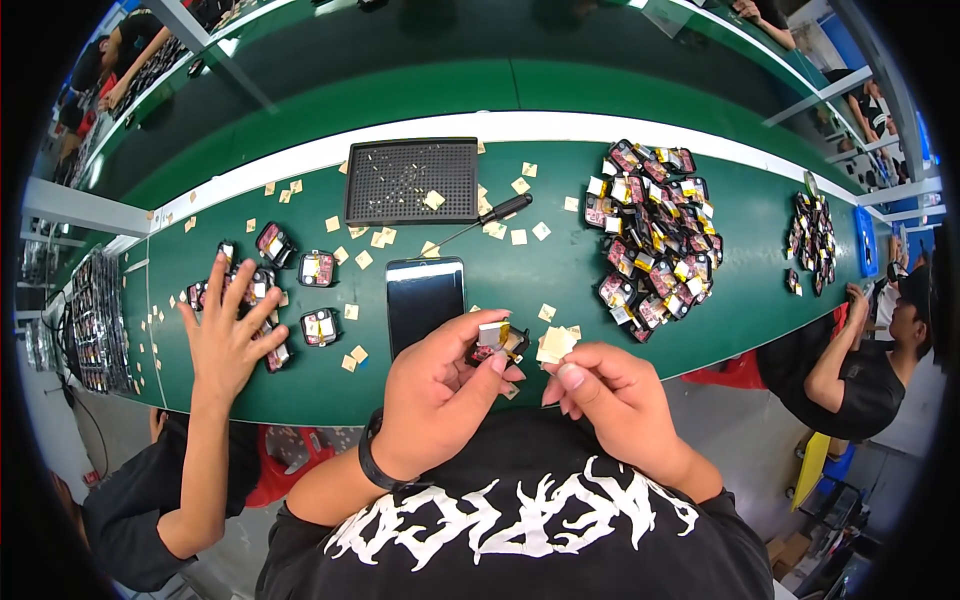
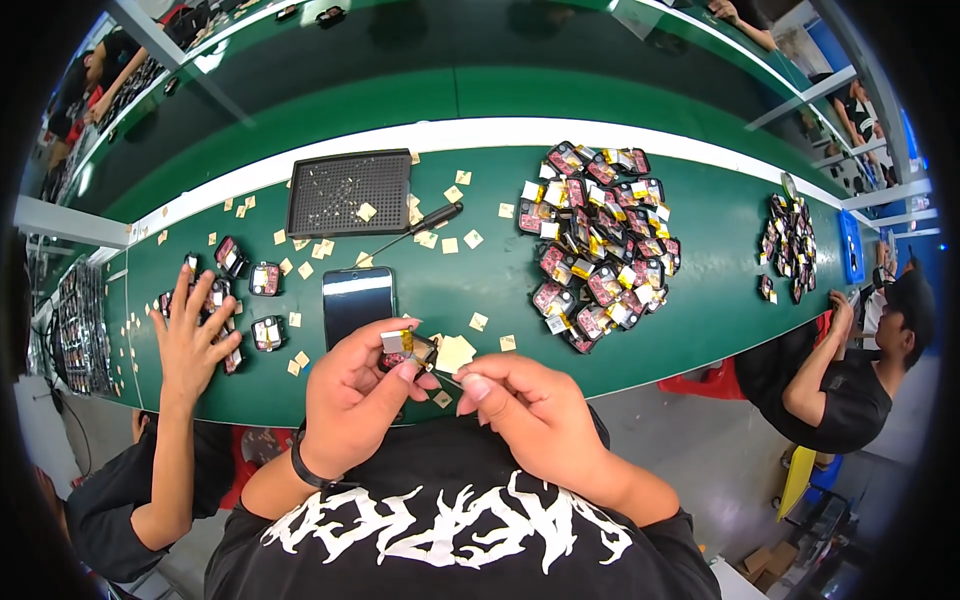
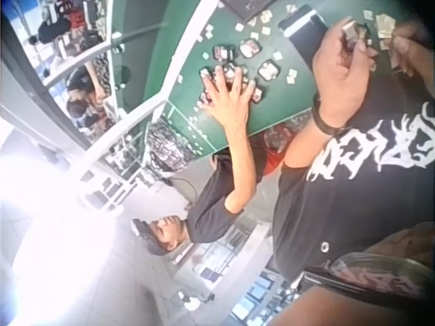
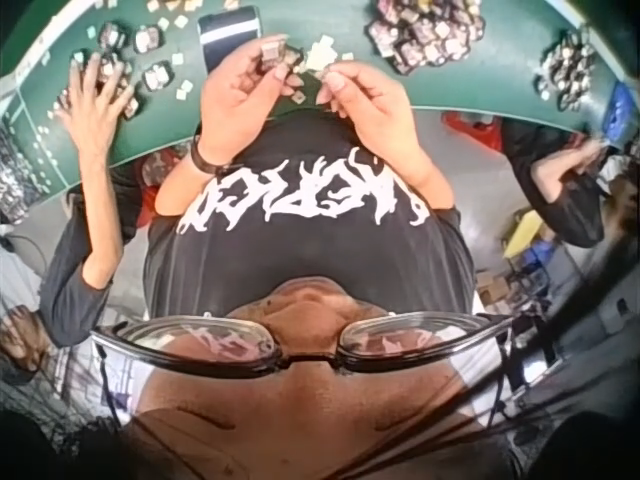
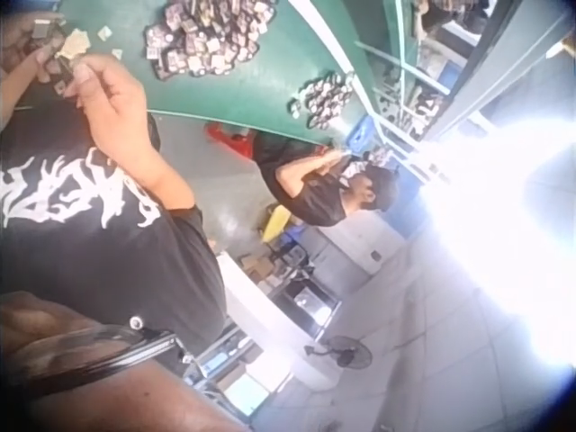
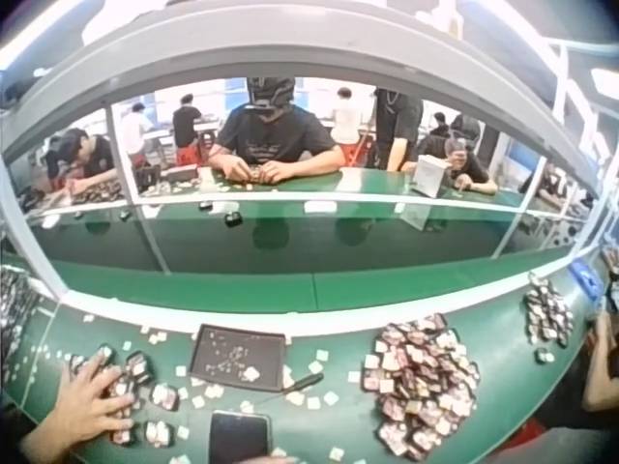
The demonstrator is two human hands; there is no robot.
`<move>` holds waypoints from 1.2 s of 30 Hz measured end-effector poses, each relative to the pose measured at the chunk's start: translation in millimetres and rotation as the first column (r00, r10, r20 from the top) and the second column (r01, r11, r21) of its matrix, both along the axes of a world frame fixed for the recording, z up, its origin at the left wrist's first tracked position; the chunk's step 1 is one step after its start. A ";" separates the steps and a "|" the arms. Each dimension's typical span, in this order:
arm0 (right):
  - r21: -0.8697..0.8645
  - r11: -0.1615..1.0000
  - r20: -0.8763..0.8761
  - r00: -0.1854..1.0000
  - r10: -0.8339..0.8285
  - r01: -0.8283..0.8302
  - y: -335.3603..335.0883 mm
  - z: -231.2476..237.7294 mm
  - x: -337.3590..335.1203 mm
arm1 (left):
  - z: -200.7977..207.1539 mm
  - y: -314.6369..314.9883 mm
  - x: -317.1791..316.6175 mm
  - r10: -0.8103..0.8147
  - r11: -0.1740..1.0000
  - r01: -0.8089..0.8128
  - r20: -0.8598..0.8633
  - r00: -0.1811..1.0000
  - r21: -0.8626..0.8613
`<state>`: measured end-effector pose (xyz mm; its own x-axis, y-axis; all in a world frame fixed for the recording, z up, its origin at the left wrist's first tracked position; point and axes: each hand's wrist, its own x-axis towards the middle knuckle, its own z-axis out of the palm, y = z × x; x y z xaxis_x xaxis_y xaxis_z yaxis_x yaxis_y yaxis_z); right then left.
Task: The recorder is assembling small electronic modules (possibly watch components) by applying adhesive strips and connecting ribbons.
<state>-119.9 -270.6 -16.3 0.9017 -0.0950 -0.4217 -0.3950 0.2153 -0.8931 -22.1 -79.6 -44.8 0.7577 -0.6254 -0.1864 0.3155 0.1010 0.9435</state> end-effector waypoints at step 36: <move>-0.002 0.999 -0.159 0.986 0.042 -0.043 24.4 -4.6 4.7 | -7.5 4.6 -2.6 -0.085 0.980 -0.015 0.481 0.872 0.200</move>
